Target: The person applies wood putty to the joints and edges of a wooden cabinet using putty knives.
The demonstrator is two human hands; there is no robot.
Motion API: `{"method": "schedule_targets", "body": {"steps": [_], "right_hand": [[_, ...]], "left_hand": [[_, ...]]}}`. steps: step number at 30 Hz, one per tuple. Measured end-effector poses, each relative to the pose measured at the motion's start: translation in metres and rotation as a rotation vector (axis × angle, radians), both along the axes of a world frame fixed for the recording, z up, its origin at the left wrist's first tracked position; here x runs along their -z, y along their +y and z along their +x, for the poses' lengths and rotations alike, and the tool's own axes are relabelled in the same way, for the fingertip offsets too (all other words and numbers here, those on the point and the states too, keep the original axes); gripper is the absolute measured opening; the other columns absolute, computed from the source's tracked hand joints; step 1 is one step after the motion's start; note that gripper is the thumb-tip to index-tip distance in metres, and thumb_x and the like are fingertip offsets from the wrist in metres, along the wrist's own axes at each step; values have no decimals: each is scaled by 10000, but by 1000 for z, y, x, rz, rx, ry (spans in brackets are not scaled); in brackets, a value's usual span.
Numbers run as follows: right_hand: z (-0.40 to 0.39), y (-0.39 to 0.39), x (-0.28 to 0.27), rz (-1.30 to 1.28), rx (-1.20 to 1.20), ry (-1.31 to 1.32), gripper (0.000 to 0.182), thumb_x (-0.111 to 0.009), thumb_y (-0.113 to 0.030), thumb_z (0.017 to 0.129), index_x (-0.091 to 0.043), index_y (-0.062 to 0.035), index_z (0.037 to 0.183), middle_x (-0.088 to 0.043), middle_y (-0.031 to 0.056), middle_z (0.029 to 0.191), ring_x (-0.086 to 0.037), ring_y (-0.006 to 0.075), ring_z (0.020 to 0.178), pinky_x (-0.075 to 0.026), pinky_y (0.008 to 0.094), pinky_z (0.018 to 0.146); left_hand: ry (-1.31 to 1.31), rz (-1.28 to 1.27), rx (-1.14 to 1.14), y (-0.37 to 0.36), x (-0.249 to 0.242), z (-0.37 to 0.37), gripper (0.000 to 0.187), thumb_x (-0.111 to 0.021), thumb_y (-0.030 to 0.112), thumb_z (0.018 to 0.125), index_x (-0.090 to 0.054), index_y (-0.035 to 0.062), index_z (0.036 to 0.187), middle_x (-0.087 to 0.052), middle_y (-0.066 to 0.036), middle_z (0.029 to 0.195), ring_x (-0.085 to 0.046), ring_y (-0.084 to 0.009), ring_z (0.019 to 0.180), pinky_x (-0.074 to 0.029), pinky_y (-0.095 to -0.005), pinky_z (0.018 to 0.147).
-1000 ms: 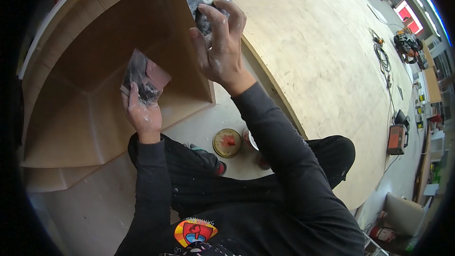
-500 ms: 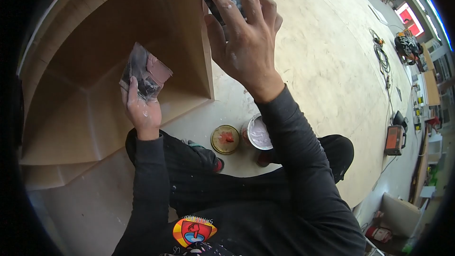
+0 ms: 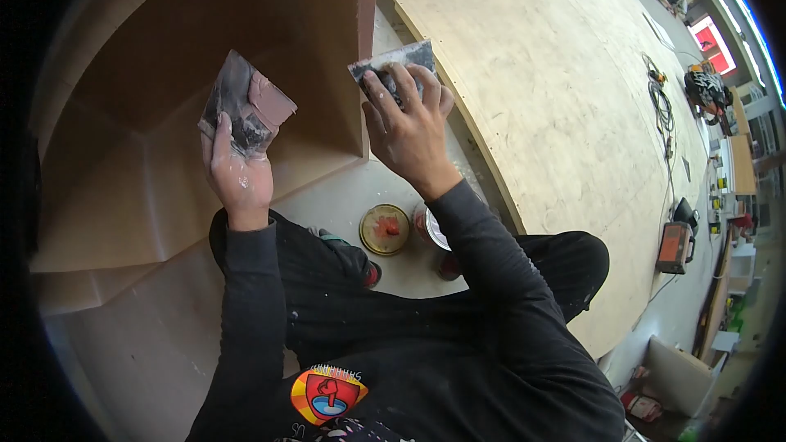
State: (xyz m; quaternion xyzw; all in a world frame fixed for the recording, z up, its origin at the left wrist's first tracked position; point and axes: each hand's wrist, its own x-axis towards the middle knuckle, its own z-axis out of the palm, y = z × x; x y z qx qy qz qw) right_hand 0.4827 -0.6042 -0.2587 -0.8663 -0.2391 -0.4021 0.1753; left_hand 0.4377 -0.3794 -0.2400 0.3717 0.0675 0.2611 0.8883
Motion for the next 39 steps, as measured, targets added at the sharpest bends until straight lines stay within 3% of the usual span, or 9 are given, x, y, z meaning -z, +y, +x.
{"method": "schedule_targets", "body": {"steps": [7,9,11,15,17,20,26,37,39], "right_hand": [[14,-2,-19,60,91,-263,374,-820,-131,740,-762,-199,1104,-582,76,1280,-494,270,1204,-322,390,1005],[30,-2,1,-3,71,-330,306,-772,-174,781,-765,-273,1070,-532,-5,1334,-464,217,1228,-269,417,1016],[32,2,25,-69,8,-328,278,-736,-182,774,-769,-289,1028,-525,-4,1346,-459,201,1233,-271,432,1019],[8,0,64,-196,-102,-92,436,-772,-147,754,-746,-272,1171,-551,57,1327,-507,228,1203,-306,440,1012],[-10,6,46,-64,-127,39,503,-773,-137,747,-714,-221,1239,-574,88,1309,-524,247,1194,-330,438,1012],[-3,4,-3,100,-128,-96,534,-769,-100,744,-689,-142,1270,-604,117,1272,-547,275,1166,-388,399,986],[23,5,-57,138,-43,-284,428,-747,-180,799,-694,-151,1222,-605,81,1243,-542,285,1130,-357,412,938],[-2,11,46,106,-43,47,461,-754,-146,781,-679,-134,1236,-594,79,1253,-525,282,1166,-351,435,945],[-1,12,49,140,-102,69,462,-742,-109,791,-640,-96,1241,-561,142,1254,-507,321,1163,-366,453,967]], "left_hand": [[10,-5,10,1,-1,0,355,-577,144,995,-503,20,1320,-552,-99,1333,-550,-230,1229,-472,-374,1016],[14,5,13,2,1,1,355,-577,148,995,-506,21,1319,-554,-99,1331,-550,-229,1230,-473,-375,1016],[15,13,15,2,1,2,356,-577,151,995,-508,22,1319,-556,-99,1330,-551,-229,1231,-473,-376,1016],[4,2,-6,1,-1,0,352,-570,149,998,-510,23,1321,-555,-99,1333,-549,-229,1233,-471,-376,1017],[-1,16,-9,3,-1,2,352,-569,147,998,-510,23,1323,-555,-100,1333,-549,-227,1234,-472,-375,1017],[1,-1,28,2,1,0,353,-565,142,999,-507,23,1326,-555,-99,1335,-549,-224,1233,-471,-374,1018],[13,1,41,1,1,1,356,-568,142,996,-507,28,1327,-556,-96,1331,-549,-223,1232,-476,-380,1013],[15,-19,10,3,-1,-1,342,-579,142,993,-522,28,1310,-567,-97,1320,-563,-229,1214,-491,-362,992],[3,-23,12,4,0,0,340,-581,144,993,-525,27,1307,-569,-96,1318,-564,-227,1211,-494,-361,987]]}}
